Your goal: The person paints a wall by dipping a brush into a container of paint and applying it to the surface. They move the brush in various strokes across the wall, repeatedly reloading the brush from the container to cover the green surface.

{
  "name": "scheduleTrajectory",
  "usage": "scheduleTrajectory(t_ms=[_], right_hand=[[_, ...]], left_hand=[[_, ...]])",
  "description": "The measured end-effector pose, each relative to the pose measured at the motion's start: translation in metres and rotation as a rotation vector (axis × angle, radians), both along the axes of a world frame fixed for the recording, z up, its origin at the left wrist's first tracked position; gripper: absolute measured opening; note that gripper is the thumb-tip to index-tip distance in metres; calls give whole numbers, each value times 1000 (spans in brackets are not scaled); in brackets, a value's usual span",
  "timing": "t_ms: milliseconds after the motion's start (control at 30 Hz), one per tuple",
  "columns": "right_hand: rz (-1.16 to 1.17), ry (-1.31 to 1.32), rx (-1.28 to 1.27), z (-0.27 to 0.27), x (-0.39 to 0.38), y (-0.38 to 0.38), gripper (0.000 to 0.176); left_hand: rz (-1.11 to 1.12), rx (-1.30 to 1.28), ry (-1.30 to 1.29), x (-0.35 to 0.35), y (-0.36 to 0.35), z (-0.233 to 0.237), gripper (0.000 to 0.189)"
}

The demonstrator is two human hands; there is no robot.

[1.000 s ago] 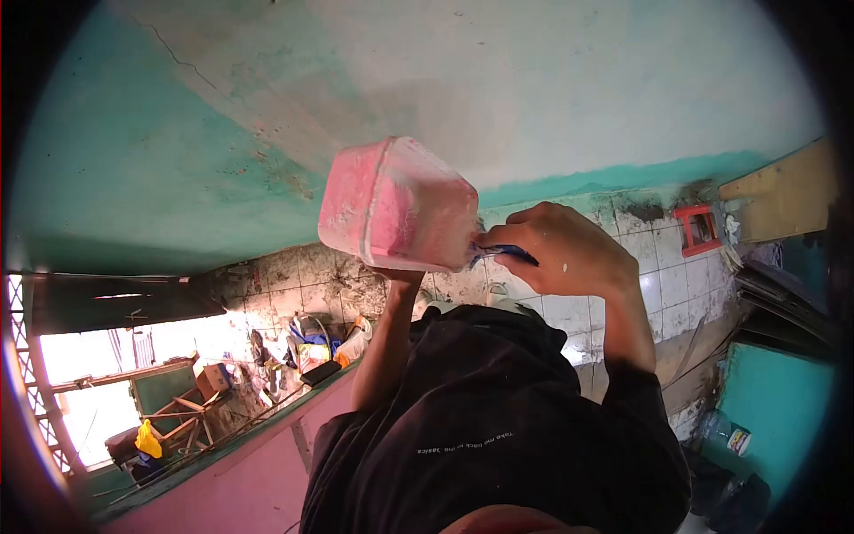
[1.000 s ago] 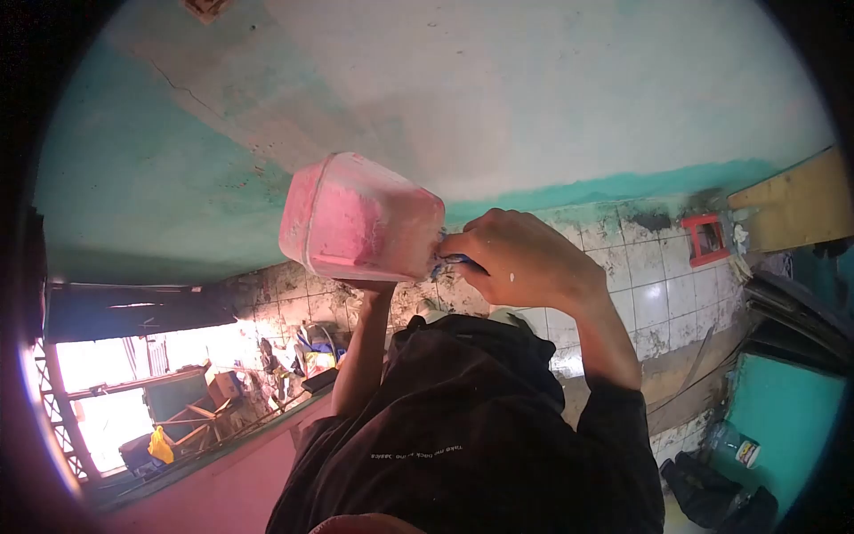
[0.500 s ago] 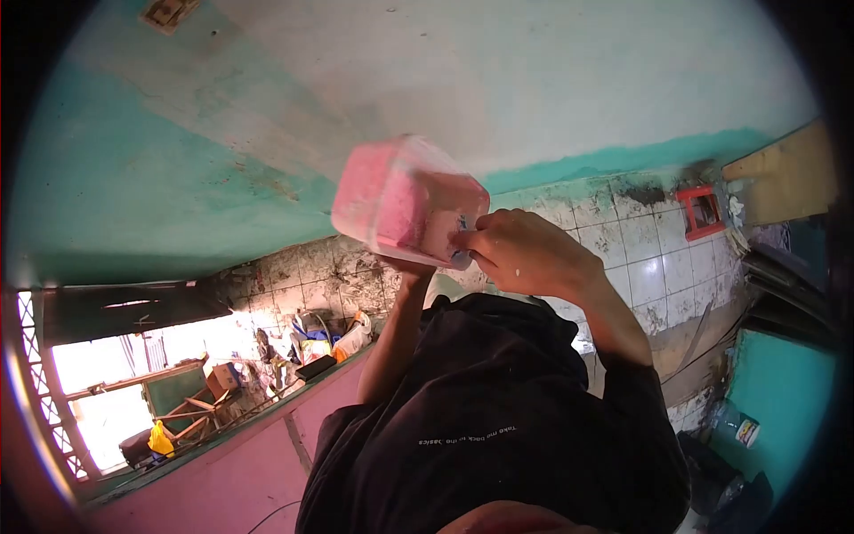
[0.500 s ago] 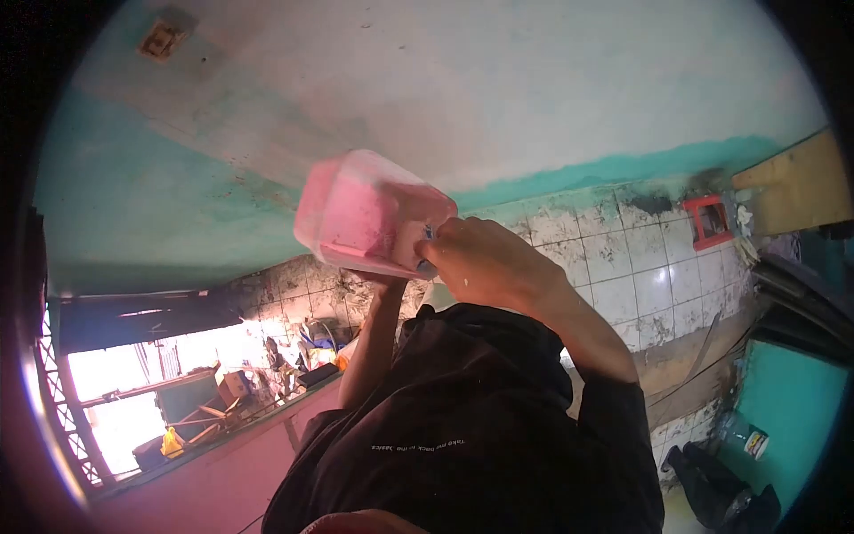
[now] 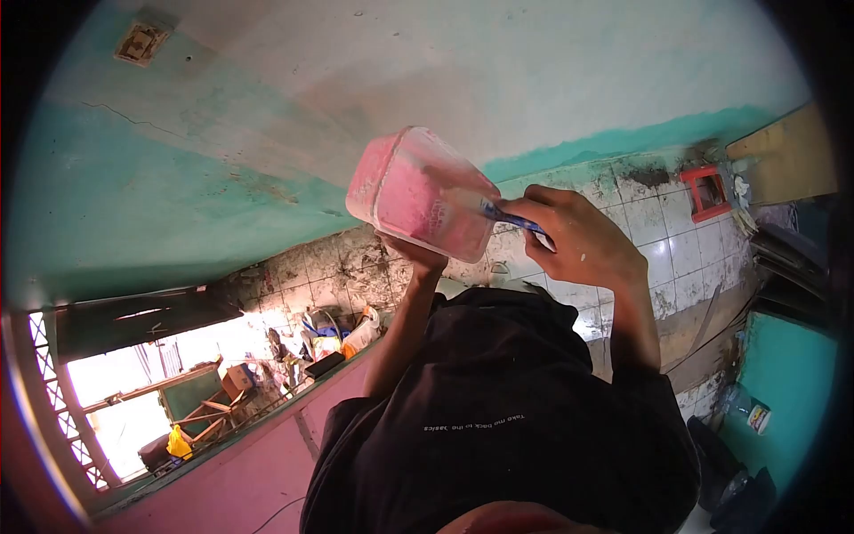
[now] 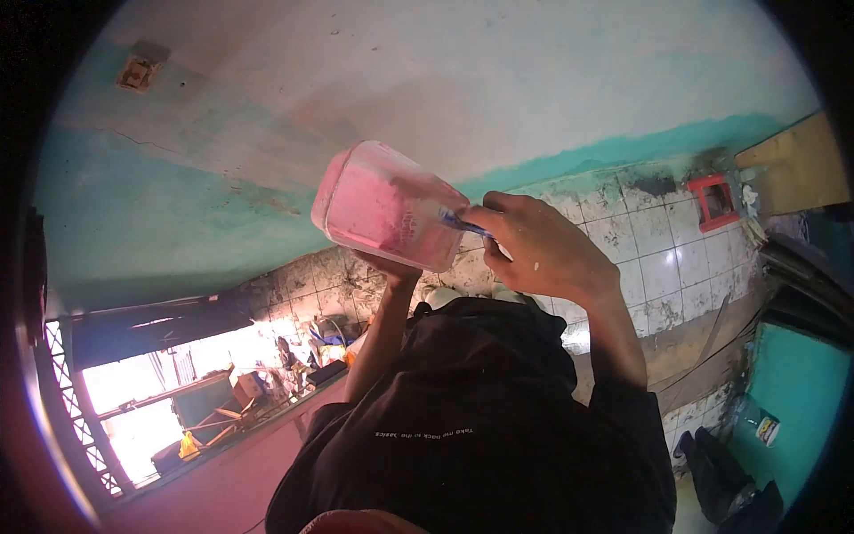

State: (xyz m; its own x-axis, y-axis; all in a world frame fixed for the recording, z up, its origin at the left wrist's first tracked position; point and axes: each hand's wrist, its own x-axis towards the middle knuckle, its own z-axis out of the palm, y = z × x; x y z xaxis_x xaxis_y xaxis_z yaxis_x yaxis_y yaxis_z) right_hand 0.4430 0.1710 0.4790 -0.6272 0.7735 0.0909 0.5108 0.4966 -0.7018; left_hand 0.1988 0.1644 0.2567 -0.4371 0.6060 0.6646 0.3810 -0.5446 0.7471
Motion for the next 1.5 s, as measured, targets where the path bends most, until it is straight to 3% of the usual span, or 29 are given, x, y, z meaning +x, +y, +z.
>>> scheduleTrajectory(t_ms=[67, 133, 267, 433, 467, 500, 567, 700, 767, 800, 833, 867, 900, 933, 1033, 1167, 1233, 1300, 1333, 1367, 1433, 1500], right_hand=[[59, -8, 57, -1, 5, 3, 40], [73, -62, 42, -1, 5, 3, 35], [155, -226, 64, -19, -7, 0, 27], [91, -132, 50, -41, -10, -7, 23], [69, -59, 24, -42, -7, -8, 23], [73, -58, 24, -41, -5, -9, 23], [11, -30, -12, -35, -2, -10, 22], [66, -74, -7, -47, -12, -8, 30], [21, -30, 29, -41, -19, -7, 37], [25, -34, 33, -41, -21, -6, 37], [-3, 74, 36, -41, -22, -3, 38], [-28, 180, 42, -41, -24, 0, 40], [-18, 172, 53, -40, -26, 2, 40], [-19, 212, 38, -38, -29, 3, 38], [21, 289, 29, -32, -46, 7, 32], [-2, 394, -8, -27, -80, 6, 25], [-90, 559, -459, -31, -100, 2, 28], [-102, 726, -555, -30, -122, 7, 31], [-106, 689, -547, -20, -130, 12, 33], [-99, 696, -497, -13, -136, 18, 33], [-86, 710, -430, 18, -144, 32, 31], [-101, 744, -242, 45, -147, 53, 31]], left_hand=[[16, 5, 15, -1, 0, -6, 74], [1, -167, -268, -8, -6, -26, 67], [-167, -91, -163, -11, -4, -66, 72], [-453, -298, -628, 5, -13, -24, 90], [-422, -303, -844, 8, -14, -10, 89], [-418, -301, -843, 6, -13, -14, 89], [-272, -244, -580, -3, -8, -29, 93], [-293, -266, -549, -2, -10, -52, 97], [-656, -338, -536, -17, -8, -48, 99], [-711, -316, -540, -27, -4, -43, 97], [-709, -308, -543, -29, -2, -38, 97], [-533, -252, -654, -30, 2, -28, 96], [-353, -192, -763, -24, 7, 14, 95], [-200, -193, -621, -20, 6, 59, 92], [-211, -172, -850, -42, 3, 82, 91], [-197, -57, -805, -104, 16, 20, 87], [-115, -82, -651, -123, 5, -11, 85], [-57, -88, -509, -141, -24, -52, 84], [-28, -80, -439, -167, -88, -95, 84], [5, -68, -366, -172, -98, -121, 84], [93, -40, -227, -175, -12, -110, 84], [-252, 22, -637, -181, -2, -62, 77]])
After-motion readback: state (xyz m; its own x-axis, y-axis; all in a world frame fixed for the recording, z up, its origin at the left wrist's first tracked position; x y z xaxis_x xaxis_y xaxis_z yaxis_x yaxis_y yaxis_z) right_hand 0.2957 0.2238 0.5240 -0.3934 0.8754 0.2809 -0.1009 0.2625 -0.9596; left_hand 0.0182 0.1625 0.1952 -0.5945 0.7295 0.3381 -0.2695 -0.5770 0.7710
